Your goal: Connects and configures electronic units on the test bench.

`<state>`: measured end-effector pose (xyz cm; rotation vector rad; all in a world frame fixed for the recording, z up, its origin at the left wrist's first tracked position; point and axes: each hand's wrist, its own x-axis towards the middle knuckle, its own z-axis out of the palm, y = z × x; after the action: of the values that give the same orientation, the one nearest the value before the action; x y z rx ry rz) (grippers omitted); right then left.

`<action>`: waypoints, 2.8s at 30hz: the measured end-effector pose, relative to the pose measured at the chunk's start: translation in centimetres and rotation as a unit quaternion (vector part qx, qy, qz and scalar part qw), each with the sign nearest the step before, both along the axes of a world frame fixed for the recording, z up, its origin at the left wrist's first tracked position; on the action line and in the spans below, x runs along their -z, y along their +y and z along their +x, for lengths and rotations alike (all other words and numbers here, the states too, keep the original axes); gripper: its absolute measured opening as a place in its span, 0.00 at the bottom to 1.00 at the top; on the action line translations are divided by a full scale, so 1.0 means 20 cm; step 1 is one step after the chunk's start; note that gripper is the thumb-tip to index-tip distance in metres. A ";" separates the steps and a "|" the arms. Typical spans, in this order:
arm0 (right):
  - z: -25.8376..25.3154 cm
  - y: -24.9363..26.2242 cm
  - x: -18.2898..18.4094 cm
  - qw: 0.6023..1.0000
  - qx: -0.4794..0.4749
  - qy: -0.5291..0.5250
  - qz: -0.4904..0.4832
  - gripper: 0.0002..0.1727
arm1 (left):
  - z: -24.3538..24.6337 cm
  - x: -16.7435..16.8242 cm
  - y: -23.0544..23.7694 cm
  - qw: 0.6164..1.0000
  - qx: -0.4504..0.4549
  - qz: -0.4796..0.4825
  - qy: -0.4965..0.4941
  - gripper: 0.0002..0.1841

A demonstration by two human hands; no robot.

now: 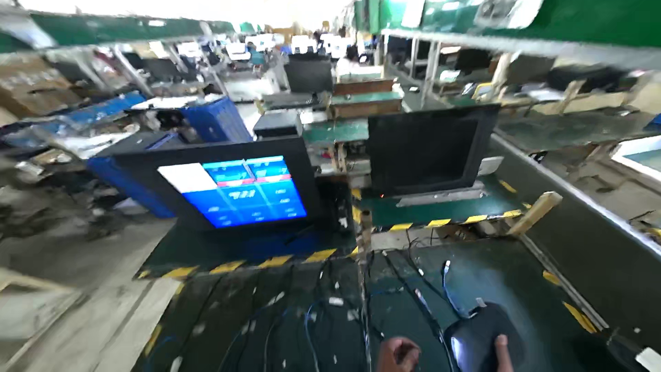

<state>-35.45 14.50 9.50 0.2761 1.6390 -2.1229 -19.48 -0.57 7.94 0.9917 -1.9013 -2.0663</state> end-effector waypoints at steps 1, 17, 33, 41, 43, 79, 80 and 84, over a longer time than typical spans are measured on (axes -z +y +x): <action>-0.05 0.02 0.01 1.000 0.000 -0.004 0.009 0.28 | 0.05 0.09 -0.02 0.999 -0.001 -0.018 -0.028 0.12; 0.07 0.00 0.12 0.989 -0.069 -0.130 0.036 0.24 | -0.06 0.52 -0.83 0.878 -0.127 -0.058 -0.457 0.24; 0.15 -0.14 0.13 0.972 -0.139 -0.187 0.002 0.25 | 0.37 0.22 -0.19 0.956 -0.022 0.289 -0.042 0.15; 0.19 -0.13 0.13 0.964 -0.159 -0.215 -0.011 0.26 | 0.46 0.22 -0.10 0.948 0.124 0.288 -0.058 0.14; 0.20 -0.12 0.13 0.960 -0.164 -0.225 -0.017 0.27 | 0.46 0.22 -0.10 0.949 0.124 0.277 -0.078 0.14; 0.34 0.01 0.21 0.948 -0.183 -0.250 -0.078 0.28 | 0.13 0.06 -0.03 0.951 -0.219 0.178 0.129 0.05; 0.34 0.01 0.21 0.946 -0.191 -0.251 -0.072 0.28 | 0.11 0.06 -0.02 0.947 -0.235 0.170 0.139 0.04; 0.35 0.01 0.21 0.943 -0.195 -0.258 -0.074 0.28 | 0.07 0.10 -0.01 0.934 -0.265 0.179 0.161 0.05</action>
<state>-28.38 14.60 5.21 0.3845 1.1150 -1.6782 -18.03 -0.81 6.02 1.0124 -0.9777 -2.0974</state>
